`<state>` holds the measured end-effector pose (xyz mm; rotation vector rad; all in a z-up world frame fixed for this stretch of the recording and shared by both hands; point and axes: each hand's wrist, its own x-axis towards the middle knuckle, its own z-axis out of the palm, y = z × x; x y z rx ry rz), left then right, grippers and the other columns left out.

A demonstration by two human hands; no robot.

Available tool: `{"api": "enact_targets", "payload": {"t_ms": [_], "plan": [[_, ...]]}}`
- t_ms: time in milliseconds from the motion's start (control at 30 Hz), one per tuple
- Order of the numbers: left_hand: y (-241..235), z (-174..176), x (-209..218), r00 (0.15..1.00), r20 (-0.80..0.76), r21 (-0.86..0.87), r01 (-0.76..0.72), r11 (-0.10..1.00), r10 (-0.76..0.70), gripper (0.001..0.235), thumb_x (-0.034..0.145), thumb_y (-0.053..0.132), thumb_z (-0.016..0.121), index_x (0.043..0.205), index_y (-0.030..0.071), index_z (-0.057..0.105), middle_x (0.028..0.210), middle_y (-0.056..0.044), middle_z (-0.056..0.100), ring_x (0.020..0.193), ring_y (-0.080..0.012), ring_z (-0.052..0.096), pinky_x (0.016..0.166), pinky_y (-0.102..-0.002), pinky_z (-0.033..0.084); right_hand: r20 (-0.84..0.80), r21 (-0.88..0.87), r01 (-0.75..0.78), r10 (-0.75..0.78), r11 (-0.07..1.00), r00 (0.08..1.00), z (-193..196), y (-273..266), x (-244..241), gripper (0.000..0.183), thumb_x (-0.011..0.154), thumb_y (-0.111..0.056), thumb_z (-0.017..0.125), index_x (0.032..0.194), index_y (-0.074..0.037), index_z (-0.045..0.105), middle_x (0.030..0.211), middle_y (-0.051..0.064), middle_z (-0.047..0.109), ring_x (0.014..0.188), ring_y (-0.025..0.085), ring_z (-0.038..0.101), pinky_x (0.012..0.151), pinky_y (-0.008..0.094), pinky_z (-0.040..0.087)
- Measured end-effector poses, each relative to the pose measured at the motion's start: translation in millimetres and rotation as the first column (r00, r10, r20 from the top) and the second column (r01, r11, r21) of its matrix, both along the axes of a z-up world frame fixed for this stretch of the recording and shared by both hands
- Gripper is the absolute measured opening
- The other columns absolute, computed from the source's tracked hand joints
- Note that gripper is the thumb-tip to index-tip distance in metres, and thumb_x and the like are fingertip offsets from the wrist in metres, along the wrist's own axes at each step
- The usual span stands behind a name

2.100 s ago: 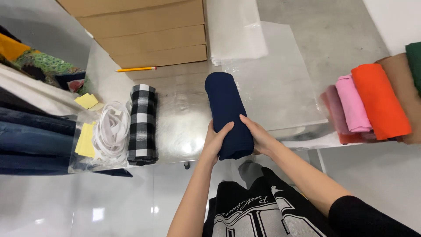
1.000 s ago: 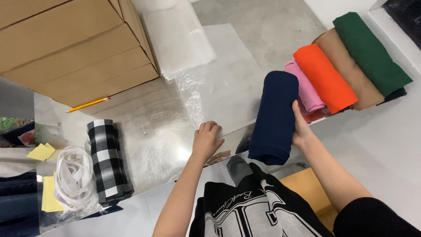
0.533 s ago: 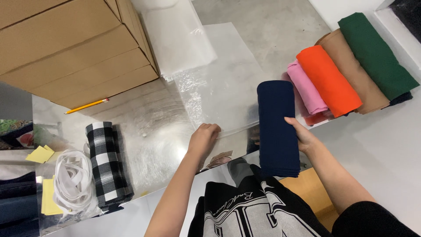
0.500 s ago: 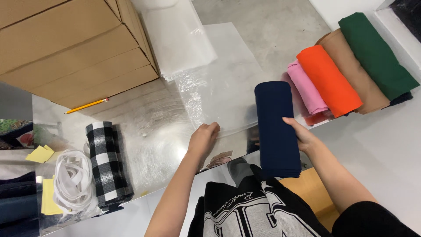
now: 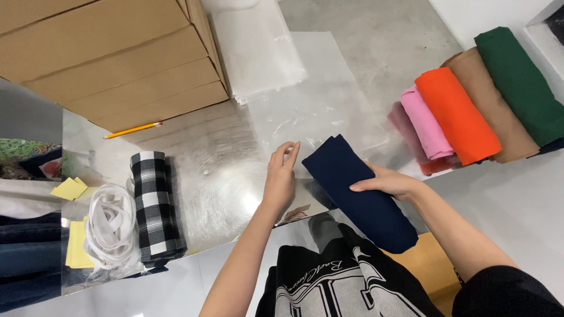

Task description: The person takes a checkered skirt and a pair of navy blue shorts from a clothing rack. They fold each item neatly on a metal table and then place the navy shorts into a clear plastic bag.

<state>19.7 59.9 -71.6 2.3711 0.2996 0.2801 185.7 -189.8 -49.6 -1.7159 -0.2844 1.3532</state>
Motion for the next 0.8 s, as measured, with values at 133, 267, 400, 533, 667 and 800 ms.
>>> {"api": "enact_targets", "payload": {"t_ms": [133,267,400,533,667,800], "plan": [[-7,22,-3,0.999,0.047,-0.05,-0.008,0.999,0.01,0.085,0.092,-0.022,0.049,0.169,0.008,0.027,0.158,-0.013,0.038,0.145,-0.0343,0.042,0.118,-0.043,0.043,0.023,-0.005,-0.072,0.072,0.997,0.997,8,10,-6,0.11,0.071,-0.027,0.098,0.165,-0.008,0.043,0.157,0.029,0.053,0.14,0.046,0.056,0.106,0.062,0.052],[-6,25,-6,0.997,0.078,-0.044,-0.017,0.999,0.021,0.093,0.089,-0.023,0.048,0.172,0.008,0.019,0.162,-0.014,0.032,0.147,-0.0352,0.039,0.12,-0.043,0.043,0.032,-0.023,-0.132,0.133,0.991,0.991,15,12,-9,0.115,0.068,-0.026,0.101,0.166,-0.01,0.042,0.157,0.03,0.052,0.14,0.048,0.054,0.106,0.063,0.052],[5,4,-3,0.992,0.12,0.097,-0.036,0.995,0.024,0.092,0.091,-0.021,0.048,0.172,0.011,0.018,0.163,-0.014,0.032,0.144,-0.0329,0.045,0.119,-0.045,0.046,0.038,-0.061,-0.151,0.153,0.987,0.987,5,11,-10,0.116,0.066,-0.021,0.103,0.165,-0.01,0.043,0.156,0.029,0.054,0.138,0.046,0.057,0.105,0.06,0.054],[-2,24,-19,0.996,0.093,0.136,-0.006,0.991,-0.006,0.088,0.096,-0.017,0.043,0.173,0.015,0.016,0.165,-0.011,0.032,0.151,-0.0302,0.042,0.122,-0.046,0.04,0.027,-0.079,-0.13,0.133,0.988,0.991,7,11,-15,0.11,0.068,-0.023,0.101,0.163,-0.014,0.048,0.154,0.029,0.057,0.136,0.047,0.06,0.103,0.062,0.055],[-6,2,-25,0.986,0.153,0.286,0.014,0.958,-0.06,0.083,0.098,-0.015,0.043,0.172,0.015,0.021,0.164,-0.01,0.035,0.154,-0.0293,0.038,0.122,-0.044,0.04,-0.072,-0.056,0.205,-0.209,0.977,0.975,-6,18,-12,0.096,0.079,-0.03,0.089,0.161,-0.005,0.047,0.15,0.033,0.056,0.132,0.049,0.059,0.102,0.065,0.051],[-18,-11,-28,0.95,0.283,0.308,0.041,0.95,-0.133,0.073,0.1,-0.017,0.044,0.168,0.007,0.031,0.161,-0.017,0.04,0.155,-0.0373,0.037,0.125,-0.044,0.04,-0.203,0.032,0.521,-0.505,0.853,0.839,-115,20,31,0.077,0.086,-0.034,0.089,0.15,-0.007,0.057,0.127,0.028,0.067,0.108,0.044,0.071,0.093,0.063,0.057]]}}
